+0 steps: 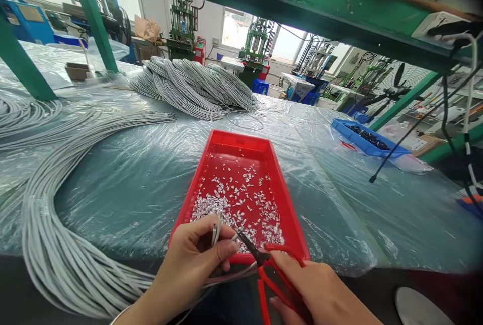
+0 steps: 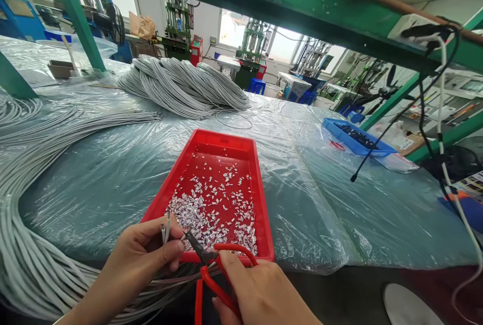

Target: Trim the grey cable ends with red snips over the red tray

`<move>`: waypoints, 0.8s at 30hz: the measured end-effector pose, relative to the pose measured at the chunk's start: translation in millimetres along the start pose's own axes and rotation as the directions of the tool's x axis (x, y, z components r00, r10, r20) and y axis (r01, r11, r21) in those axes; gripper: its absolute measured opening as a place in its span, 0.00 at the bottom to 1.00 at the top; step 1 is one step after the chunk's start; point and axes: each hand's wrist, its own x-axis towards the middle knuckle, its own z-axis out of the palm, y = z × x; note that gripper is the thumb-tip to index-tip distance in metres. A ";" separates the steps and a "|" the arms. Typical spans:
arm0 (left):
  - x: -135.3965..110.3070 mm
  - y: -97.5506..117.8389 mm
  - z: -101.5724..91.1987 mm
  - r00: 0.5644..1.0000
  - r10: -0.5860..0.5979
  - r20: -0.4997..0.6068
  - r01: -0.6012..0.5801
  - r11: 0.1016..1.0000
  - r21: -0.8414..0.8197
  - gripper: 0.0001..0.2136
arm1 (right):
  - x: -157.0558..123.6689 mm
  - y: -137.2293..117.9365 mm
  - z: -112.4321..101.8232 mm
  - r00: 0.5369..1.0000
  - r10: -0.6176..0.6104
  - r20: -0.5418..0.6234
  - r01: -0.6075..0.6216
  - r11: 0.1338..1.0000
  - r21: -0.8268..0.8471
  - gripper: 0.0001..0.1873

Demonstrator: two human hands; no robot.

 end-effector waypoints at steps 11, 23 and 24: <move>10.2 -8.3 -17.9 0.788 -0.169 0.592 0.417 0.853 -0.312 0.11 | 9.7 -3.6 -22.9 0.998 -0.034 0.056 0.030 0.997 0.078 0.16; 3.6 -5.2 -4.2 0.910 -0.104 0.402 0.113 0.994 0.002 0.12 | 44.5 -15.0 3.1 0.932 0.271 0.240 -0.264 0.056 0.963 0.15; 2.5 -4.9 -3.1 0.913 -0.101 0.396 0.089 0.995 0.048 0.11 | 47.4 -15.7 8.7 0.932 0.263 0.250 -0.254 -0.020 0.967 0.13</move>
